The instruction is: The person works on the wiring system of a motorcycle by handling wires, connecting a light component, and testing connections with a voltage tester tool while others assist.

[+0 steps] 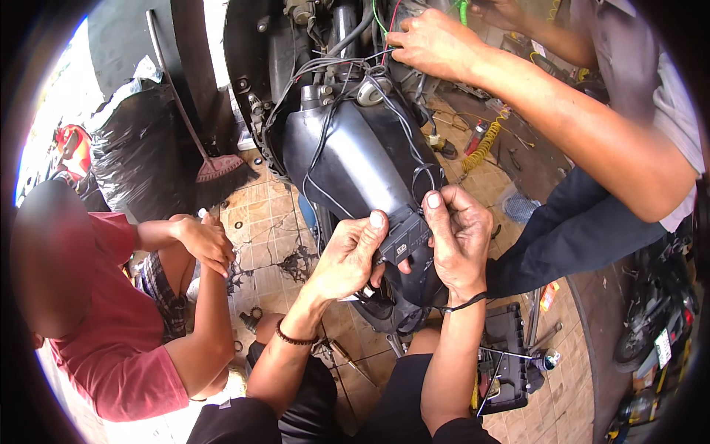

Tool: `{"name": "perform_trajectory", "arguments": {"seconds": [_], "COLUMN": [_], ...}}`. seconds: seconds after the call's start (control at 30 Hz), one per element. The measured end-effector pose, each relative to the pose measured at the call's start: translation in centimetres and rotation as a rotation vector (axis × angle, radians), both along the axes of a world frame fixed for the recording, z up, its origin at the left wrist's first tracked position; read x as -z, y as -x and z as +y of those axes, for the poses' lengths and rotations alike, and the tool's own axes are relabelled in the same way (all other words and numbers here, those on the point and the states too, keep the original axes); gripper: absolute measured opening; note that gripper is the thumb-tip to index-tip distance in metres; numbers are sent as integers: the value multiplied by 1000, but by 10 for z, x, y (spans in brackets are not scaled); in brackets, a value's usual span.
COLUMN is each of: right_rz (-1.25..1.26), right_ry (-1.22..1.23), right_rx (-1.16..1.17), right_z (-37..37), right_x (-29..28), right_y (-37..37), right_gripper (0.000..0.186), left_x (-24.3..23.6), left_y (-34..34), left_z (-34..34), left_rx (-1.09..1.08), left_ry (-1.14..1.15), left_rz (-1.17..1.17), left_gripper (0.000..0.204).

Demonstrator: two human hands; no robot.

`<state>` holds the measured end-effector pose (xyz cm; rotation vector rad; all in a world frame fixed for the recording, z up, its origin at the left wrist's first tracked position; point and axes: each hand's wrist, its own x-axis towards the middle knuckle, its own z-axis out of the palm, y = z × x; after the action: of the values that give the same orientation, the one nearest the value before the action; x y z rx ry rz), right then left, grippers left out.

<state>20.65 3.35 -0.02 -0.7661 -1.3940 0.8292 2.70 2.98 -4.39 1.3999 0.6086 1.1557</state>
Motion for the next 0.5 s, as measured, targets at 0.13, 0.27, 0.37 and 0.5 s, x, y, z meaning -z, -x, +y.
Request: {"name": "perform_trajectory", "arguments": {"seconds": [0.13, 0.27, 0.37, 0.5], "right_rz": [-42, -45, -93, -10], "right_ry": [-25, 31, -33, -128], "right_rx": [51, 58, 147, 155], "right_z": [2, 0, 7, 4], "right_x": [2, 1, 11, 12], "right_y": [-7, -6, -4, 5], "right_gripper": [27, 27, 26, 24], "left_x": [-4, -4, -4, -1], "left_y": [-4, -4, -2, -3], "left_z": [1, 0, -1, 2], "left_rx": [-11, -25, -37, -29], "left_ry": [-3, 27, 20, 2], "left_rz": [-4, -15, 10, -19], "left_gripper": [70, 69, 66, 65]}}
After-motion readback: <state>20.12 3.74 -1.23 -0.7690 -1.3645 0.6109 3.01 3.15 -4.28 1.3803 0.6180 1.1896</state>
